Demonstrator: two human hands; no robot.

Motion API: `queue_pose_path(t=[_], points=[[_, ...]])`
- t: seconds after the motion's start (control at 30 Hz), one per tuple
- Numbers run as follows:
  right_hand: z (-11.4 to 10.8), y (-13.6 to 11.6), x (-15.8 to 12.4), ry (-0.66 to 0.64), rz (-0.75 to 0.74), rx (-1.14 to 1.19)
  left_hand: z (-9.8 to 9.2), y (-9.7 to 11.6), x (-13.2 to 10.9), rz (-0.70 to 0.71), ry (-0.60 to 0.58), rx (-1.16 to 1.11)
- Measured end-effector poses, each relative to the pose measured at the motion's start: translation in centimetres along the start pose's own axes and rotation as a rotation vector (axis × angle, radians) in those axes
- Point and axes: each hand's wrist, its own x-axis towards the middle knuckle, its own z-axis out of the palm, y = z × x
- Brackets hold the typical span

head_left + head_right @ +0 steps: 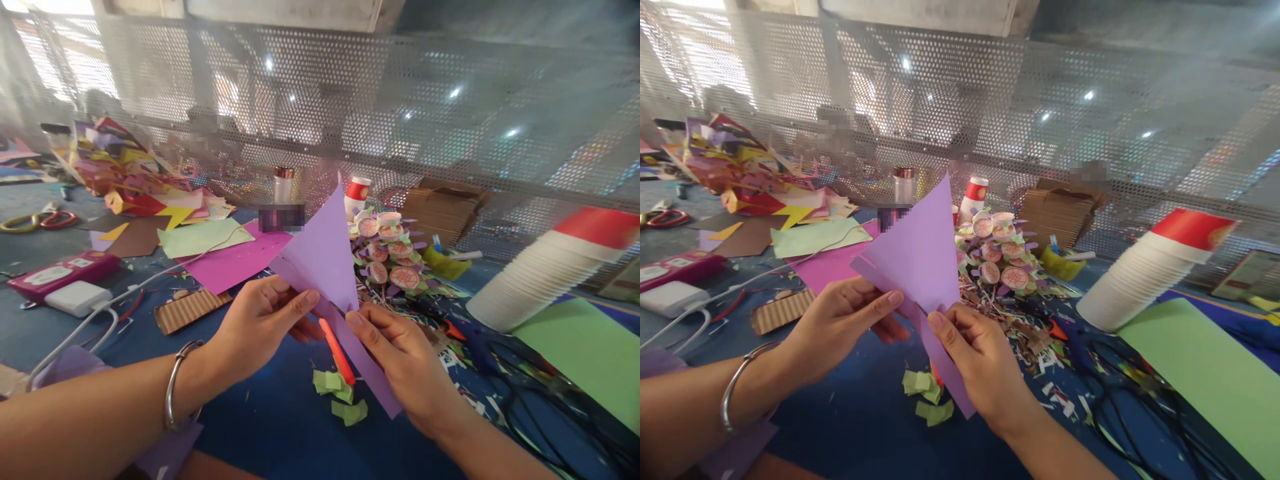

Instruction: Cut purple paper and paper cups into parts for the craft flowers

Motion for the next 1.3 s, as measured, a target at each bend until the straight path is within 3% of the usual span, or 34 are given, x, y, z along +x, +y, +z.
queue_pose_path(t=[0.3,1.3], points=[[-0.13,0.3,-0.02,0.008,0.019,-0.047,0.14,-0.47,0.37,-0.031,-0.072,-0.094],[-0.27,0.25,-0.09,0.002,0.009,-0.067,0.14,-0.62,0.46,-0.035,-0.11,-0.121]])
